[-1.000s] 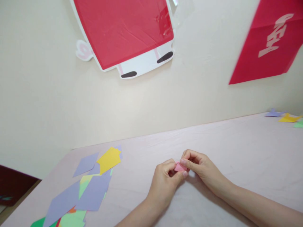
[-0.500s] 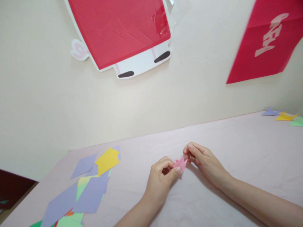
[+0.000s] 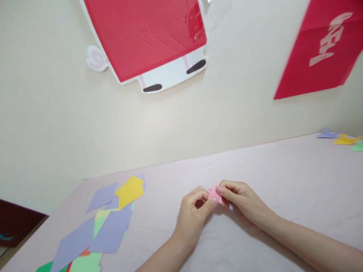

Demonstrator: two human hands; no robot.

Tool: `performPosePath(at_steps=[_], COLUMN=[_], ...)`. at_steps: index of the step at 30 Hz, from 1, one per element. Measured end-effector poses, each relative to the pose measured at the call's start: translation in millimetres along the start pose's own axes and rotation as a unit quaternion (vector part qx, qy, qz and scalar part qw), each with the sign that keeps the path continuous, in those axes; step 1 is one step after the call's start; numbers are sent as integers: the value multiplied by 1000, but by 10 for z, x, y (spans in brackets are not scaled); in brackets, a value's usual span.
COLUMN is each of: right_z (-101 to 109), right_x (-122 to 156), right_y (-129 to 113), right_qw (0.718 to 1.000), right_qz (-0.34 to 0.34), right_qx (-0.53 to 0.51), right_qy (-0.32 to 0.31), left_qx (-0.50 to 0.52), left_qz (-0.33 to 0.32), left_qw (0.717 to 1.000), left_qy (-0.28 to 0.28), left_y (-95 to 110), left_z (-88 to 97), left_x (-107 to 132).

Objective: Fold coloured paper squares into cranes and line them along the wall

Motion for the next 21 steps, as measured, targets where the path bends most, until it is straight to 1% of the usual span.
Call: performPosePath(at_steps=[3, 8, 12, 15, 18, 21], right_z=[-17, -24, 50, 100, 98, 77], right_x=[6, 10, 13, 16, 23, 35], right_y=[17, 18, -79, -118, -134, -139], right_qw=[1000, 997, 998, 995, 994, 994], right_qz=[-9, -6, 42, 61, 78, 88], right_qx=[-12, -80, -30, -3, 3, 14], right_qy=[-1, 7, 43, 75, 77, 63], left_qx=[9, 12, 5, 4, 1, -2], left_qz=[-2, 3, 14, 12, 9, 5], left_qw=[1000, 1000, 1000, 1000, 1000, 1000], left_qy=[-6, 4, 20, 24, 22, 20], left_y=[16, -4, -37, -50, -54, -49], left_z=[-1, 9, 28, 27, 17, 4], left_x=[4, 5, 0, -8, -9, -4])
Point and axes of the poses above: each hand's wrist, its own x-axis away from the middle knuckle, its own z-axis out of the back of the hand, y = z × x, the point moved 6 cm from there along -x, towards the middle knuckle, and after that the axes turned 4 degrees about y, right-handed, at the moved point
